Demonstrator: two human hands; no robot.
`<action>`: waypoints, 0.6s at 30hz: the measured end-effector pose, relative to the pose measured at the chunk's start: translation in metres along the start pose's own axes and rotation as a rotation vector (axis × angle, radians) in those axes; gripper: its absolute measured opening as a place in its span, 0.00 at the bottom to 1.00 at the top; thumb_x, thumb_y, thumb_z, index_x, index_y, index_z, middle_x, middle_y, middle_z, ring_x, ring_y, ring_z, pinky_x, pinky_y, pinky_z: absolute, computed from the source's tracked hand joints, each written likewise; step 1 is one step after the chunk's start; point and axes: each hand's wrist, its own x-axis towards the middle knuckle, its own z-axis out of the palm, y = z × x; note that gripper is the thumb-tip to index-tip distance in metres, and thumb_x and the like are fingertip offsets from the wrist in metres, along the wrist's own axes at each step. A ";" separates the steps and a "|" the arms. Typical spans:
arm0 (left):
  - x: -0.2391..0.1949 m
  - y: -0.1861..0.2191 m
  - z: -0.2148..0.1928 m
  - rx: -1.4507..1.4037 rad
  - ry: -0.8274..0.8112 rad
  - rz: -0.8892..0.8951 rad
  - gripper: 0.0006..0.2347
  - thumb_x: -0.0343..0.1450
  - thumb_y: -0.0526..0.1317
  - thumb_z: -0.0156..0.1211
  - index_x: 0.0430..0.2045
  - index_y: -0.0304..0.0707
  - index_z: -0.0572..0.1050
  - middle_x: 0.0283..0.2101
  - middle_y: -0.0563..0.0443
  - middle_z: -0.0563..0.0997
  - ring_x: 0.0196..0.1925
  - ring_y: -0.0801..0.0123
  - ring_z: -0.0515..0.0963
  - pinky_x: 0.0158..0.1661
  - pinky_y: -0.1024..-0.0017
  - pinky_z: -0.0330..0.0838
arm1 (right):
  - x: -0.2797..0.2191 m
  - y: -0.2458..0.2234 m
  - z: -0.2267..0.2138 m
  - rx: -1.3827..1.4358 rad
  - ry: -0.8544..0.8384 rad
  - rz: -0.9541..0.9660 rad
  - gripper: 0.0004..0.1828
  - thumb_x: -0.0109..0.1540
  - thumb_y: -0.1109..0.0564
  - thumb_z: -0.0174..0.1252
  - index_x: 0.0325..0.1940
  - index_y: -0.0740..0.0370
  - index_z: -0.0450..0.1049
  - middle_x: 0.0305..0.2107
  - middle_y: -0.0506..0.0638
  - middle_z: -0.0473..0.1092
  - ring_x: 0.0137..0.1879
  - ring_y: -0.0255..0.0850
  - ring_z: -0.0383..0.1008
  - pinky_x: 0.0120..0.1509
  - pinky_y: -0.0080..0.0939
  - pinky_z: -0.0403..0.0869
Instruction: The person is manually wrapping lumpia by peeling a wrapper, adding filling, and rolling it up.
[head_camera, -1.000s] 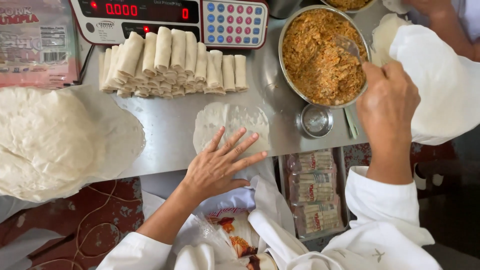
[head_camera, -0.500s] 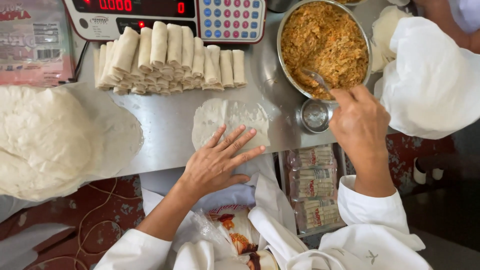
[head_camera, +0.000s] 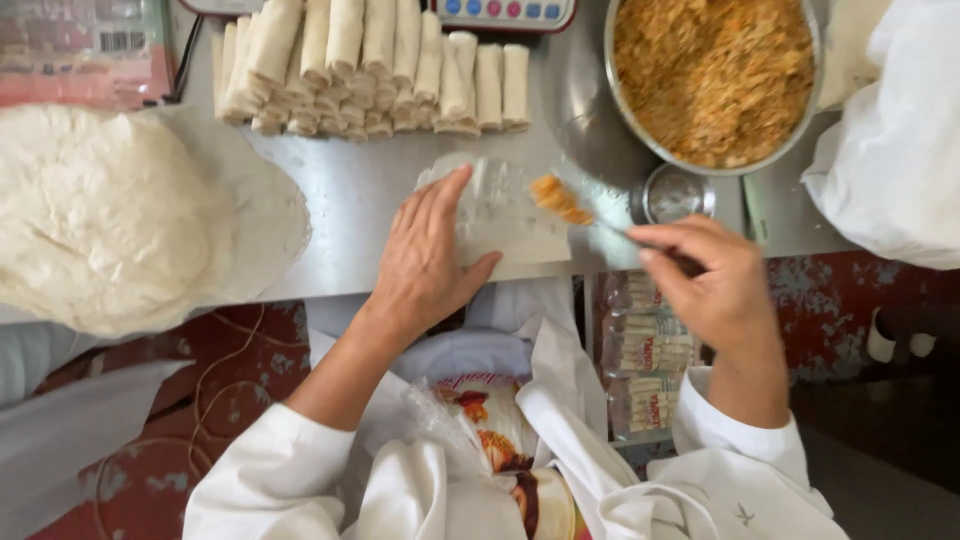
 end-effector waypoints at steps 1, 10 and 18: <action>0.001 0.003 0.001 0.036 -0.036 0.017 0.39 0.71 0.45 0.76 0.74 0.33 0.56 0.70 0.37 0.73 0.69 0.44 0.75 0.68 0.48 0.67 | -0.004 0.001 0.018 0.044 -0.053 -0.102 0.13 0.66 0.70 0.63 0.55 0.66 0.83 0.38 0.55 0.78 0.37 0.37 0.74 0.42 0.31 0.75; 0.003 -0.011 0.001 0.155 0.099 0.196 0.08 0.73 0.50 0.75 0.41 0.55 0.84 0.47 0.59 0.80 0.50 0.54 0.74 0.46 0.57 0.68 | -0.004 0.037 -0.009 -0.423 0.115 -0.386 0.13 0.70 0.75 0.66 0.54 0.65 0.87 0.42 0.58 0.78 0.40 0.47 0.74 0.41 0.42 0.76; -0.011 -0.018 -0.024 0.112 -0.014 0.176 0.20 0.74 0.47 0.72 0.59 0.46 0.77 0.48 0.55 0.85 0.54 0.55 0.77 0.55 0.54 0.66 | 0.050 0.078 -0.027 -0.724 0.196 -0.148 0.16 0.74 0.72 0.67 0.64 0.65 0.89 0.47 0.61 0.80 0.39 0.47 0.78 0.45 0.47 0.80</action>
